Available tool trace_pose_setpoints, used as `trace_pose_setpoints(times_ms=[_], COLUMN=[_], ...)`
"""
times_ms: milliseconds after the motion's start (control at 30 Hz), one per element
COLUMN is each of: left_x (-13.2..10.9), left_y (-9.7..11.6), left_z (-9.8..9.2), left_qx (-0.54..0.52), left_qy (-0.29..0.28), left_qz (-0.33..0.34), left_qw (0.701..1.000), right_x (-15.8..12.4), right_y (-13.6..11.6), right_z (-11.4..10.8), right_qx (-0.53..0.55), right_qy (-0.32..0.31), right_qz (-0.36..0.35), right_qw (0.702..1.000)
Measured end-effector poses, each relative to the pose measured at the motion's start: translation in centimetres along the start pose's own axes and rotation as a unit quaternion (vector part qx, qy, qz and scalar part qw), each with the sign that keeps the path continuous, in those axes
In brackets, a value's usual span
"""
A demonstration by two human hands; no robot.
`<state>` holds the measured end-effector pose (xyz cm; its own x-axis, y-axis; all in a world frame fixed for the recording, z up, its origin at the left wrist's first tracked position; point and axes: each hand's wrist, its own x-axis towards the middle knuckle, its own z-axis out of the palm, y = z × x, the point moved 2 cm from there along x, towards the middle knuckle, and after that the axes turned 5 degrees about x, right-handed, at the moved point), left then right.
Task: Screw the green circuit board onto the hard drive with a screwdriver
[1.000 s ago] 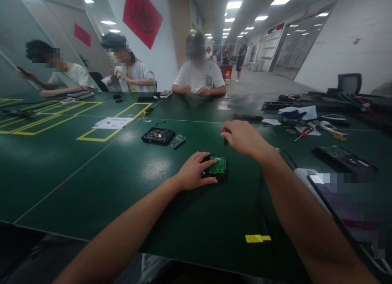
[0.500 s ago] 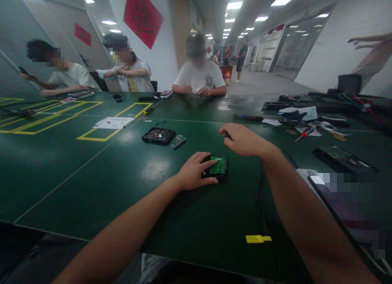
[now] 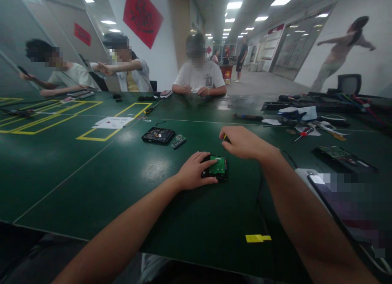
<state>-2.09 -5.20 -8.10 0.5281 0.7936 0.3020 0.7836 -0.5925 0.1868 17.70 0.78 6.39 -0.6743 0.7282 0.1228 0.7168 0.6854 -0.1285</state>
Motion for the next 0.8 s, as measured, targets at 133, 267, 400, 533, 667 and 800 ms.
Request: trace_pose_setpoints(times_ms=[133, 267, 400, 533, 667, 800], left_x=[-0.01, -0.03, -0.05, -0.01, 0.02, -0.02], left_y=[-0.07, -0.14, -0.13, -0.08, 0.01, 0.07], left_z=[0.14, 0.27, 0.26, 0.23, 0.21, 0.11], left_qx=[-0.006, 0.001, 0.008, 0.005, 0.007, 0.004], left_qy=[0.005, 0.004, 0.005, 0.006, 0.002, 0.003], left_qz=[0.001, 0.000, 0.005, 0.001, 0.000, 0.000], left_qw=[1.000, 1.000, 1.000, 1.000, 1.000, 1.000], right_x=[-0.01, 0.05, 0.26, 0.24, 0.25, 0.36], right_y=[0.42, 0.57, 0.59, 0.64, 0.60, 0.72], right_z=[0.05, 0.32, 0.47, 0.52, 0.70, 0.85], right_qx=[-0.049, -0.018, -0.009, -0.029, 0.011, -0.019], right_qy=[0.007, 0.011, 0.013, 0.022, 0.017, 0.025], right_qz=[0.075, 0.027, 0.020, 0.047, -0.007, 0.046], right_qw=[0.996, 0.999, 1.000, 0.998, 1.000, 0.998])
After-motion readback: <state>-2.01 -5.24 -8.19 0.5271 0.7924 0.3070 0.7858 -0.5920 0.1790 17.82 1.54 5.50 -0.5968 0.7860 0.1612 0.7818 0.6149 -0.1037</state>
